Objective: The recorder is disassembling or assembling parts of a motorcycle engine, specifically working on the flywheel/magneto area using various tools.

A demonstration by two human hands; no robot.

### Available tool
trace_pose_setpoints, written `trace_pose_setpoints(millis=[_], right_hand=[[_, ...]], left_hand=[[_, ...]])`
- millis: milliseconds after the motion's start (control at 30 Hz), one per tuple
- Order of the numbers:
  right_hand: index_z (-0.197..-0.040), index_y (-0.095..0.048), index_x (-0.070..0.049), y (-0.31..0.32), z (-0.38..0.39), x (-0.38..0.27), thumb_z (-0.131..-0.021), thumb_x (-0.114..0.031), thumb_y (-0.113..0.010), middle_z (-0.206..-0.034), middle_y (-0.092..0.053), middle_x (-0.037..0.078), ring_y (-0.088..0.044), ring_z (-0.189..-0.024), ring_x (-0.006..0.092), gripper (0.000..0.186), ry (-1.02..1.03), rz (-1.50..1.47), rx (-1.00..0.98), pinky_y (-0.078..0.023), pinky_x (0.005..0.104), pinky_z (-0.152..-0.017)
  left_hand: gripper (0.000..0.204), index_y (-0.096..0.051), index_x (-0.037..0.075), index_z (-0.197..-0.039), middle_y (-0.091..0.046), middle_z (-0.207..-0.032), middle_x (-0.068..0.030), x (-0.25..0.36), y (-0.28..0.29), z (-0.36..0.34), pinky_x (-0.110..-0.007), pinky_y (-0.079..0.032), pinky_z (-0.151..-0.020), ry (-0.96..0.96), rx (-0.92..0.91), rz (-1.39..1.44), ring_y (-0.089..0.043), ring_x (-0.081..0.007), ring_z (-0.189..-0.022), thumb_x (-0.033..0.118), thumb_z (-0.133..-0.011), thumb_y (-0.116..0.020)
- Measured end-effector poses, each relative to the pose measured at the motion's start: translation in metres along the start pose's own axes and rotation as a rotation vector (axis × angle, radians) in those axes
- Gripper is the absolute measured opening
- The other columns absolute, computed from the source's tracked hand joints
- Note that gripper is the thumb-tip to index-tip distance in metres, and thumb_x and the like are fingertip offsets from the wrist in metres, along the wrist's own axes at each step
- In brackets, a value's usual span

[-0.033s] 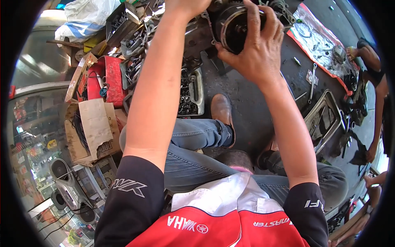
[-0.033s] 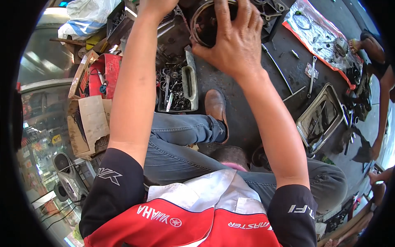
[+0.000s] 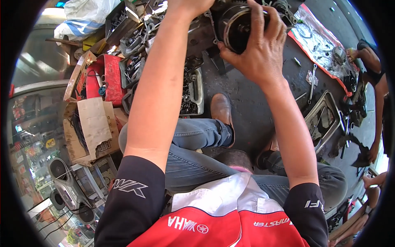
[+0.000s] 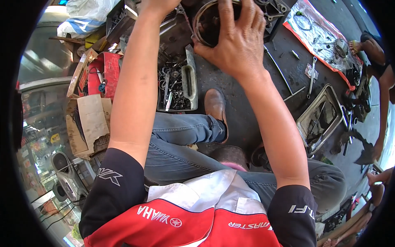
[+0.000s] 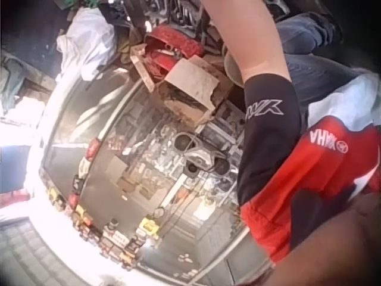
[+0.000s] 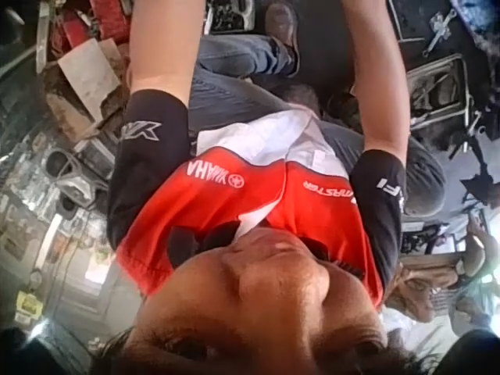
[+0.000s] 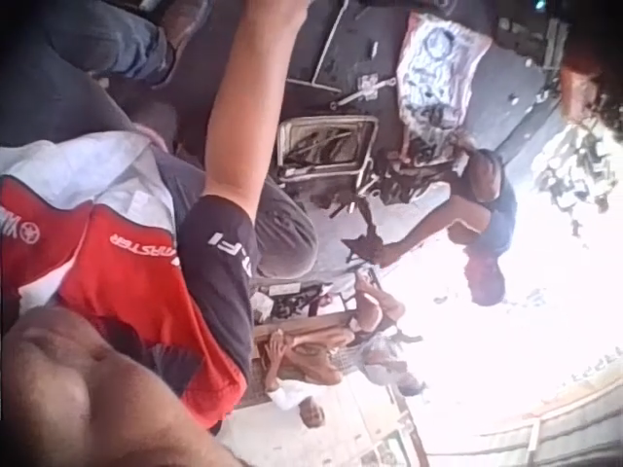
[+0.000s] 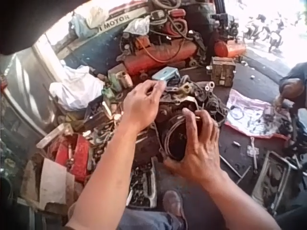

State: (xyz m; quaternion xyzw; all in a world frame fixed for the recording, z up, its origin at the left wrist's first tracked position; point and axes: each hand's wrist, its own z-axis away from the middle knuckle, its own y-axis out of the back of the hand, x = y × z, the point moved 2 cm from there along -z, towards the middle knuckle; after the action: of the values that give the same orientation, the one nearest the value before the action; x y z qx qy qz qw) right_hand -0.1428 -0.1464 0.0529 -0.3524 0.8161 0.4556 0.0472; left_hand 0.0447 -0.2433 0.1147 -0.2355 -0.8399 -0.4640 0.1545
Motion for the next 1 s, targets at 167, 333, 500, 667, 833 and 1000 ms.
trace_pose_setpoints(millis=[167,333,500,667,833,1000], right_hand=[[-0.160,-0.034,-0.002,-0.018,0.001,-0.010,-0.072,-0.047,-0.095,-0.145,-0.040,0.026,-0.041,-0.137,0.0458,0.117,-0.003,0.048,0.231,-0.034,0.0568,-0.120],[-0.162,-0.033,-0.007,-0.010,-0.005,-0.005,-0.074,-0.048,-0.094,-0.148,-0.035,0.026,-0.035,-0.141,0.0473,0.115,0.089,0.077,0.090,-0.031,0.0594,-0.120],[-0.164,-0.031,-0.012,-0.011,-0.003,-0.001,-0.074,-0.047,-0.094,-0.152,-0.033,0.025,-0.033,-0.142,0.0492,0.116,0.091,0.116,0.054,-0.031,0.0628,-0.120],[-0.164,-0.029,-0.010,-0.014,-0.007,-0.006,-0.078,-0.049,-0.091,-0.152,-0.032,0.026,-0.033,-0.142,0.0488,0.114,0.150,0.165,0.062,-0.029,0.0624,-0.118],[-0.164,-0.028,-0.007,-0.025,-0.013,-0.005,-0.082,-0.050,-0.088,-0.149,-0.033,0.028,-0.034,-0.140,0.0491,0.110,0.188,0.159,0.111,-0.026,0.0624,-0.119],[-0.164,-0.028,-0.006,-0.034,-0.015,-0.006,-0.087,-0.049,-0.084,-0.145,-0.036,0.029,-0.035,-0.137,0.0491,0.104,0.233,0.164,0.185,-0.023,0.0617,-0.119]], left_hand=[[0.047,-0.074,0.007,-0.122,-0.074,-0.125,-0.0204,-0.004,-0.009,0.000,-0.048,-0.052,-0.105,-0.053,0.148,-0.129,-0.067,-0.0416,-0.121,0.046,-0.109,-0.052],[0.044,-0.074,0.005,-0.116,-0.075,-0.126,-0.0198,-0.002,-0.006,0.006,-0.049,-0.053,-0.107,-0.103,0.134,-0.126,-0.069,-0.0394,-0.121,0.043,-0.104,-0.055],[0.044,-0.075,0.005,-0.118,-0.074,-0.128,-0.0209,0.001,-0.009,0.003,-0.049,-0.052,-0.109,0.096,0.092,-0.017,-0.068,-0.0396,-0.123,0.039,-0.100,-0.053],[0.046,-0.075,0.003,-0.117,-0.074,-0.127,-0.0223,0.002,-0.006,0.004,-0.049,-0.051,-0.109,0.054,0.113,0.002,-0.068,-0.0400,-0.123,0.039,-0.099,-0.052],[0.044,-0.075,0.002,-0.112,-0.075,-0.122,-0.0239,0.003,-0.008,0.007,-0.050,-0.053,-0.107,0.027,0.169,0.016,-0.069,-0.0412,-0.119,0.038,-0.099,-0.053],[0.041,-0.075,0.002,-0.105,-0.077,-0.115,-0.0235,0.001,-0.008,0.008,-0.052,-0.054,-0.103,0.008,0.178,0.003,-0.070,-0.0427,-0.114,0.036,-0.099,-0.053]])
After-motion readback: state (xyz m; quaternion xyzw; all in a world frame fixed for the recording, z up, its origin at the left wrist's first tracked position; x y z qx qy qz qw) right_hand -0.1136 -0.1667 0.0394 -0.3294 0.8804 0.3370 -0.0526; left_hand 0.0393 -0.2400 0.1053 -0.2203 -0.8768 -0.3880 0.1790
